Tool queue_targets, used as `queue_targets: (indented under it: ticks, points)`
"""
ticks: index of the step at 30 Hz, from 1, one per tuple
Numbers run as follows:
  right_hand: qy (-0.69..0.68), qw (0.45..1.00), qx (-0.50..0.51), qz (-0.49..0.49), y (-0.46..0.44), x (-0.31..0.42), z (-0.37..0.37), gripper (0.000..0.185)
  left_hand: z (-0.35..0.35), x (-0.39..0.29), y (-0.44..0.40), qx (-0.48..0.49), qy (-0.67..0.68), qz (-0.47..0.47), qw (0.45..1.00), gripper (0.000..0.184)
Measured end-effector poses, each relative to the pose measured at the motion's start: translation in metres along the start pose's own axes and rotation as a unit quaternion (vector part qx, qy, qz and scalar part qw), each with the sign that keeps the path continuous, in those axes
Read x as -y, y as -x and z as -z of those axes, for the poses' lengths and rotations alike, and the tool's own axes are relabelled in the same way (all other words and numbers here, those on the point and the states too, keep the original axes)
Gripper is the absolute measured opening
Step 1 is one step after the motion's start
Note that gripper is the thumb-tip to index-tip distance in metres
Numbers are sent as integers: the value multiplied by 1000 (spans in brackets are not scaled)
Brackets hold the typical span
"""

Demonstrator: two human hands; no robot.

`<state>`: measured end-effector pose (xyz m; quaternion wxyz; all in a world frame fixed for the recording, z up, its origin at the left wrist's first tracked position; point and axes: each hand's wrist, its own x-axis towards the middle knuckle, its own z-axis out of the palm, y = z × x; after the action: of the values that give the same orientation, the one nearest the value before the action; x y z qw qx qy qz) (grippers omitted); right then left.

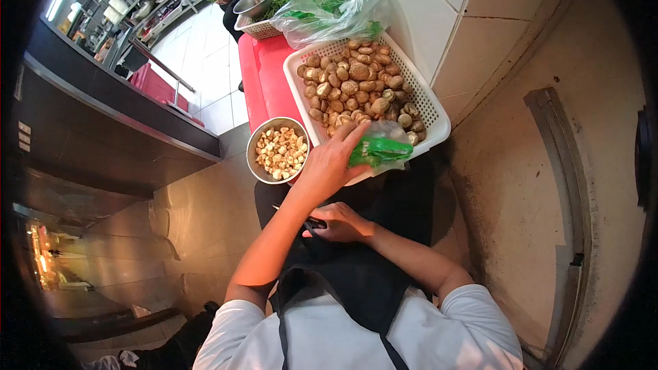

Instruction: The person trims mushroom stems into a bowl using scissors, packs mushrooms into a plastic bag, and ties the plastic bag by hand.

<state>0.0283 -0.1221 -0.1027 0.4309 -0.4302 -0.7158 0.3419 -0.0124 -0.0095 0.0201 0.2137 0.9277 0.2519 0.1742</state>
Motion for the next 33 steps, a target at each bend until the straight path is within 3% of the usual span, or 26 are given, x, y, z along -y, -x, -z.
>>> queue_targets:
  ticks: [2, 3, 6, 8, 9, 12, 15, 18, 20, 23, 26, 30, 33]
  points:
    - [5, 1000, 23, -15, 3, 2, 3, 42, -5, 5, -5, 34, -7, 27, 999, 63]
    - [11, 999, 31, -22, 5, 3, 5, 43, -6, 7, -8, -24, 8, 7, 1000, 43]
    - [32, 999, 22, -30, 9, 2, 13, 44, 11, 16, -17, -132, 67, 40, 988, 34]
    - [44, 999, -22, -13, 12, 0, 15, 45, 20, 33, -27, -240, 190, 73, 949, 27]
    - [48, 998, -33, -13, 12, -2, 15, 45, 29, 37, -28, -244, 253, 133, 927, 24]
    - [60, 997, -46, -11, 12, -6, 16, 45, 47, 69, -26, -291, 362, 211, 860, 22]
    - [70, 997, -34, -15, 11, -2, 18, 46, 67, 96, -10, -357, 414, 208, 811, 23]
    - [67, 997, -49, 0, 13, 9, 22, 46, 87, 143, 27, -419, 406, 225, 781, 19]
    - [53, 995, -76, 34, 19, 12, 23, 47, 101, 146, 51, -494, 426, 283, 703, 13]
    - [36, 999, -24, -25, 34, 29, 35, 51, 105, 171, 112, -546, 439, 300, 647, 7]
    - [80, 995, -60, -21, 33, 62, 55, 55, 89, 194, 158, -599, 445, 324, 582, 4]
    - [142, 974, -156, -82, 23, 86, 88, 47, 75, 213, 182, -583, 472, 320, 579, 6]
    - [246, 933, -242, -102, 1, 85, 116, 45, 86, 187, 132, -566, 498, 281, 594, 12]
